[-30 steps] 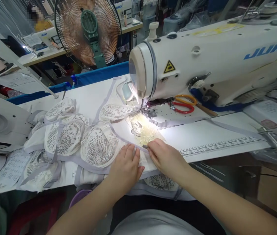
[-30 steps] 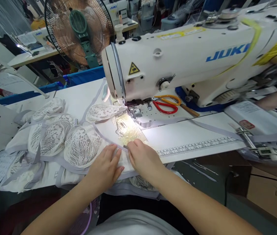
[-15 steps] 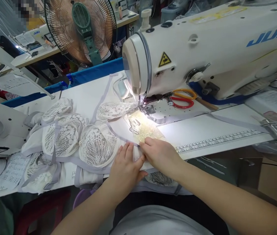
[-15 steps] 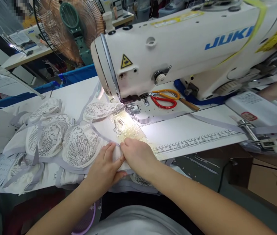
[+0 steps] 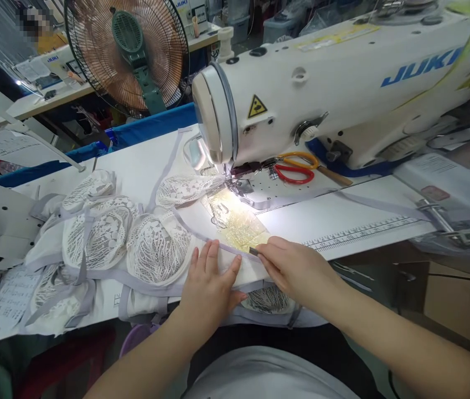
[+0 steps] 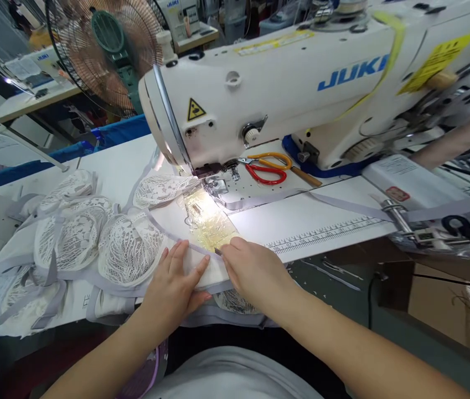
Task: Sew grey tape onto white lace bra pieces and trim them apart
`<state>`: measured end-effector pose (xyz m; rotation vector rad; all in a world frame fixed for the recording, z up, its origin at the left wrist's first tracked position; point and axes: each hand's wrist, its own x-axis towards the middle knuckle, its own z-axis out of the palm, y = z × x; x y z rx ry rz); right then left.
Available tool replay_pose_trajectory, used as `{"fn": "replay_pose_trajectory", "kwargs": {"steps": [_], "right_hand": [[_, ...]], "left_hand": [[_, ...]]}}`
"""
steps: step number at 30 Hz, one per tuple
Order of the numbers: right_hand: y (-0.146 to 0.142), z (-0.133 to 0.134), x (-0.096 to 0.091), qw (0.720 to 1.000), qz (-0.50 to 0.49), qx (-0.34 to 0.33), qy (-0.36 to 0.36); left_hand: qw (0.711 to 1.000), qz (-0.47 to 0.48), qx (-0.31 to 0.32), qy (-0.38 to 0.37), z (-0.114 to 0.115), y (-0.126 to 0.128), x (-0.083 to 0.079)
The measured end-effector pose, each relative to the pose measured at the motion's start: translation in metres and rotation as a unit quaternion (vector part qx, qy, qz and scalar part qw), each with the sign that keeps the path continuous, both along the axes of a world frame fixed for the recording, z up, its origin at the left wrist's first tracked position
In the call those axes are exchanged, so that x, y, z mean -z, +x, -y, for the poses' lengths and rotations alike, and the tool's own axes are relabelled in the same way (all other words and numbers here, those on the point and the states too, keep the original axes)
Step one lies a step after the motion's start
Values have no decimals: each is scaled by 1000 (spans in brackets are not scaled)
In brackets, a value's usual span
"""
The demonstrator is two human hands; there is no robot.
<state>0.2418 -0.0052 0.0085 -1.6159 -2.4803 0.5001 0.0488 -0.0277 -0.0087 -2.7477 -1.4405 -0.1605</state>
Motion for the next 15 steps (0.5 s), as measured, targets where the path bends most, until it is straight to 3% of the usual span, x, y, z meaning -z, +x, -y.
{"fn": "replay_pose_trajectory", "kwargs": {"steps": [4,15], "right_hand": [[1,1,7,999,-25,17,21],[-12,-7,12,999,22,-33,19]], "left_hand": [[999,14,43,14,6,11,4],[999,-1,17,-28,8,20,0]]}}
